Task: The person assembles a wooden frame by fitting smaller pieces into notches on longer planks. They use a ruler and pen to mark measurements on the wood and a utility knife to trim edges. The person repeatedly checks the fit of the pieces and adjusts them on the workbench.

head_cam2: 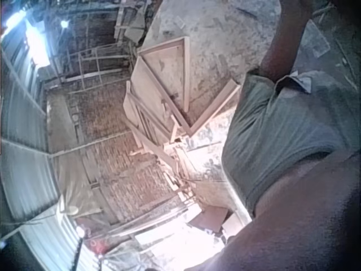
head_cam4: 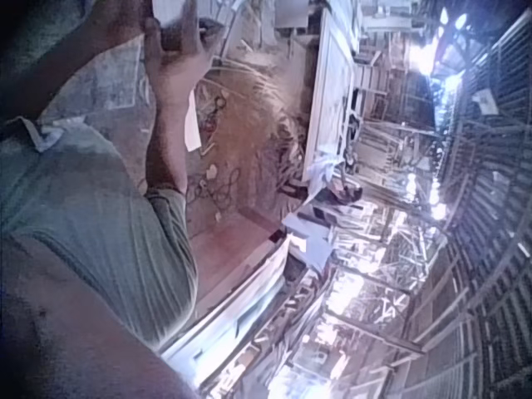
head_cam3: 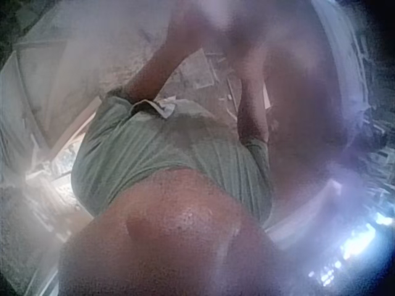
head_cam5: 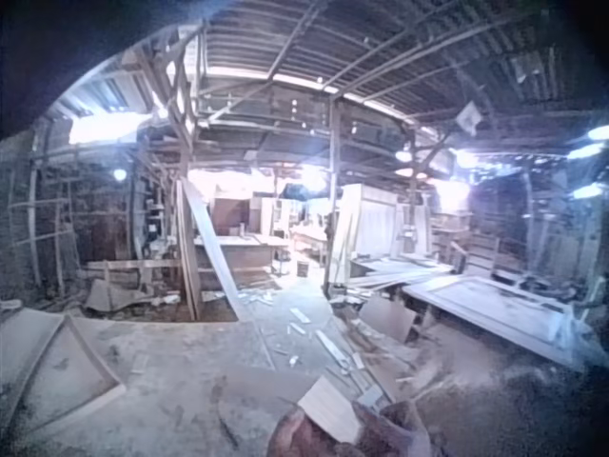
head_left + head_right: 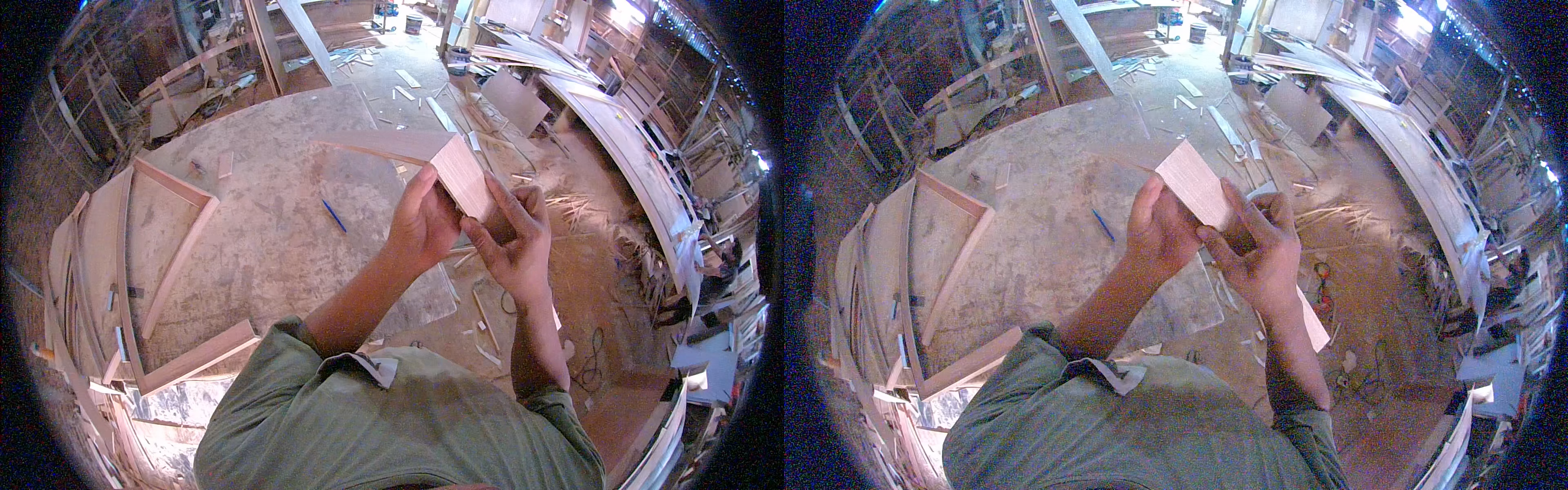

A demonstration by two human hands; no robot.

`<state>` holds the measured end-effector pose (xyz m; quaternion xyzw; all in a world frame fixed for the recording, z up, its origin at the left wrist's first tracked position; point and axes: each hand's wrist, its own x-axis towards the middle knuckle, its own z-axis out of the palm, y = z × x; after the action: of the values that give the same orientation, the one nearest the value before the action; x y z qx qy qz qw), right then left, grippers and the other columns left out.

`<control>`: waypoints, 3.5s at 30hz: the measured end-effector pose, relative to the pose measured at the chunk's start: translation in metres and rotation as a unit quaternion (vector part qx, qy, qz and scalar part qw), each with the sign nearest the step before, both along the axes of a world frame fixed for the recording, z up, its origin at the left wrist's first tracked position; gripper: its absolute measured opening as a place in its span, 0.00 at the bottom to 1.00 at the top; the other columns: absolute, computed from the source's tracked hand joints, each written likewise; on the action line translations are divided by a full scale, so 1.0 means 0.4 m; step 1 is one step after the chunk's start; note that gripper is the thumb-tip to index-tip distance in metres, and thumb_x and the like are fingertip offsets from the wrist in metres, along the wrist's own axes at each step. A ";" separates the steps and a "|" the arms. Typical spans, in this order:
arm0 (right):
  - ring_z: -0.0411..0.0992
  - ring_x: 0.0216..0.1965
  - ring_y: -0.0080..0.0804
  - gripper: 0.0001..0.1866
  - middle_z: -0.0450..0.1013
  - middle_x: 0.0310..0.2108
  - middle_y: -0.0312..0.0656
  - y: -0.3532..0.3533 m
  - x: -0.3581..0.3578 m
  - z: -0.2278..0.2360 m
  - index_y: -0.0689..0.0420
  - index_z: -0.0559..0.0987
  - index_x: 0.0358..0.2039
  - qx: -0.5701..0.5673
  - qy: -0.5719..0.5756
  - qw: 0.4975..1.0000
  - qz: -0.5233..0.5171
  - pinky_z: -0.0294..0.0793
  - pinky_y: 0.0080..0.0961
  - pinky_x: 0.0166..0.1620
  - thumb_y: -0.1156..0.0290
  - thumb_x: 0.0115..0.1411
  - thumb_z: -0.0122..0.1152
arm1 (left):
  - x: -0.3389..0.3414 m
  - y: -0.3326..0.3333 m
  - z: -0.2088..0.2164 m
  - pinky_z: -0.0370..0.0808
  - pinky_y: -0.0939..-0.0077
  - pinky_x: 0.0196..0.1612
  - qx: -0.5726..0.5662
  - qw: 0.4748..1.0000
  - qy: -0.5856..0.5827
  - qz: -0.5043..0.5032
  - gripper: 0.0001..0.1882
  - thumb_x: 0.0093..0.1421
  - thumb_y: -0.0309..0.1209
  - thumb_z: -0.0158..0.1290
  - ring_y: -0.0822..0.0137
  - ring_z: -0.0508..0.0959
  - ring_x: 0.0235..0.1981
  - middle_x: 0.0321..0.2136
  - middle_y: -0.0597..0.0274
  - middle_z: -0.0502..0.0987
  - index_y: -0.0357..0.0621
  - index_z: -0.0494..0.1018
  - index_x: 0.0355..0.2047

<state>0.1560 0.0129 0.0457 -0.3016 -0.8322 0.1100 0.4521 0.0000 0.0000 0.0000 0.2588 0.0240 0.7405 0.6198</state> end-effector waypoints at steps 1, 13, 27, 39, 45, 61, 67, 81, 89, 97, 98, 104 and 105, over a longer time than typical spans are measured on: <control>0.71 0.35 0.36 0.34 0.70 0.35 0.43 -0.005 -0.001 0.002 0.53 0.81 0.55 -0.006 0.000 1.000 -0.007 0.73 0.30 0.41 0.64 0.46 0.80 | -0.001 -0.004 -0.003 0.65 0.53 0.65 0.014 1.000 -0.018 -0.016 0.35 0.68 0.52 0.47 0.55 0.70 0.61 0.59 0.53 0.69 0.46 0.57 0.67; 0.70 0.36 0.31 0.35 0.71 0.35 0.40 -0.011 0.006 -0.001 0.56 0.80 0.56 -0.043 -0.021 0.999 -0.006 0.72 0.26 0.40 0.69 0.45 0.81 | 0.010 0.002 -0.022 0.67 0.51 0.64 0.008 1.000 -0.013 0.013 0.33 0.69 0.53 0.42 0.53 0.71 0.60 0.58 0.51 0.71 0.44 0.58 0.66; 0.74 0.30 0.27 0.36 0.75 0.31 0.38 0.010 0.022 -0.002 0.50 0.81 0.56 -0.068 -0.020 0.997 -0.009 0.74 0.26 0.35 0.68 0.43 0.82 | 0.013 0.009 -0.016 0.73 0.43 0.58 -0.022 0.998 0.052 0.013 0.35 0.70 0.56 0.38 0.47 0.70 0.61 0.60 0.48 0.69 0.44 0.57 0.67; 0.73 0.44 0.29 0.45 0.75 0.44 0.40 0.049 0.042 -0.050 0.53 0.77 0.60 -0.071 0.027 0.996 0.037 0.74 0.29 0.46 0.59 0.39 0.84 | 0.005 0.004 -0.005 0.69 0.49 0.62 -0.022 0.999 0.010 0.027 0.33 0.70 0.53 0.41 0.53 0.71 0.61 0.59 0.51 0.70 0.41 0.60 0.65; 0.71 0.56 0.37 0.34 0.73 0.55 0.46 0.081 0.180 -0.103 0.58 0.78 0.52 -0.055 0.027 0.993 0.097 0.72 0.36 0.57 0.65 0.43 0.82 | -0.018 0.011 0.017 0.63 0.56 0.65 -0.043 0.998 -0.048 0.027 0.30 0.69 0.50 0.49 0.59 0.70 0.59 0.57 0.56 0.71 0.42 0.63 0.63; 0.79 0.46 0.44 0.22 0.80 0.44 0.46 0.036 0.205 -0.175 0.57 0.79 0.40 -0.005 0.014 1.000 0.004 0.78 0.35 0.48 0.73 0.42 0.76 | -0.007 0.007 0.029 0.61 0.50 0.68 -0.059 0.997 -0.011 0.057 0.42 0.63 0.57 0.55 0.57 0.66 0.64 0.61 0.54 0.67 0.40 0.59 0.66; 0.79 0.46 0.45 0.22 0.80 0.44 0.46 0.029 0.199 -0.185 0.57 0.80 0.41 0.020 0.025 0.999 -0.013 0.78 0.36 0.47 0.72 0.44 0.77 | -0.005 0.003 0.022 0.62 0.50 0.68 -0.060 0.996 0.001 0.072 0.45 0.62 0.59 0.55 0.56 0.66 0.64 0.62 0.53 0.66 0.38 0.58 0.66; 0.71 0.57 0.46 0.29 0.72 0.55 0.51 0.005 0.198 -0.105 0.57 0.81 0.45 -0.011 0.013 1.000 0.022 0.70 0.41 0.58 0.68 0.41 0.82 | 0.018 -0.028 -0.047 0.63 0.54 0.67 -0.068 0.997 0.017 0.043 0.33 0.69 0.51 0.46 0.56 0.68 0.63 0.61 0.53 0.68 0.40 0.59 0.65; 0.74 0.53 0.46 0.30 0.74 0.54 0.49 -0.023 -0.005 -0.042 0.57 0.81 0.47 0.078 0.012 0.995 0.056 0.74 0.39 0.53 0.65 0.42 0.82 | 0.046 -0.024 -0.132 0.71 0.59 0.60 0.049 0.998 0.027 -0.014 0.39 0.62 0.53 0.54 0.57 0.71 0.60 0.59 0.56 0.70 0.44 0.59 0.66; 0.78 0.47 0.42 0.24 0.78 0.47 0.48 -0.004 -0.024 -0.074 0.59 0.81 0.45 0.089 0.056 0.993 0.055 0.78 0.33 0.47 0.73 0.46 0.80 | 0.057 -0.007 -0.197 0.74 0.68 0.56 -0.070 0.918 0.356 0.161 0.29 0.65 0.46 0.53 0.63 0.75 0.55 0.54 0.60 0.73 0.45 0.64 0.61; 0.78 0.47 0.41 0.23 0.78 0.47 0.49 0.000 -0.023 -0.078 0.60 0.81 0.44 0.099 0.049 0.993 0.046 0.78 0.32 0.47 0.74 0.46 0.79 | 0.060 0.001 -0.197 0.74 0.67 0.56 -0.086 0.953 0.269 0.107 0.29 0.66 0.47 0.50 0.63 0.75 0.55 0.54 0.59 0.74 0.44 0.64 0.61; 0.78 0.47 0.43 0.22 0.78 0.47 0.49 0.003 -0.008 -0.110 0.61 0.82 0.43 0.132 0.061 0.989 0.027 0.80 0.31 0.46 0.75 0.46 0.79 | 0.087 0.018 -0.164 0.75 0.65 0.55 -0.100 0.987 -0.070 -0.109 0.28 0.68 0.48 0.41 0.61 0.79 0.50 0.49 0.56 0.77 0.38 0.70 0.56; 0.78 0.47 0.43 0.22 0.78 0.47 0.50 0.003 -0.006 -0.118 0.61 0.82 0.43 0.126 0.068 0.990 0.022 0.80 0.31 0.46 0.75 0.46 0.79 | 0.089 0.010 -0.154 0.77 0.66 0.54 -0.089 0.989 -0.058 -0.099 0.27 0.68 0.48 0.41 0.61 0.80 0.48 0.48 0.56 0.78 0.38 0.71 0.55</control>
<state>0.1536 0.0142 -0.0016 -0.2159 -0.8132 0.0347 0.5393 0.0356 0.0039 -0.0616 0.1606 0.0282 0.6845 0.7106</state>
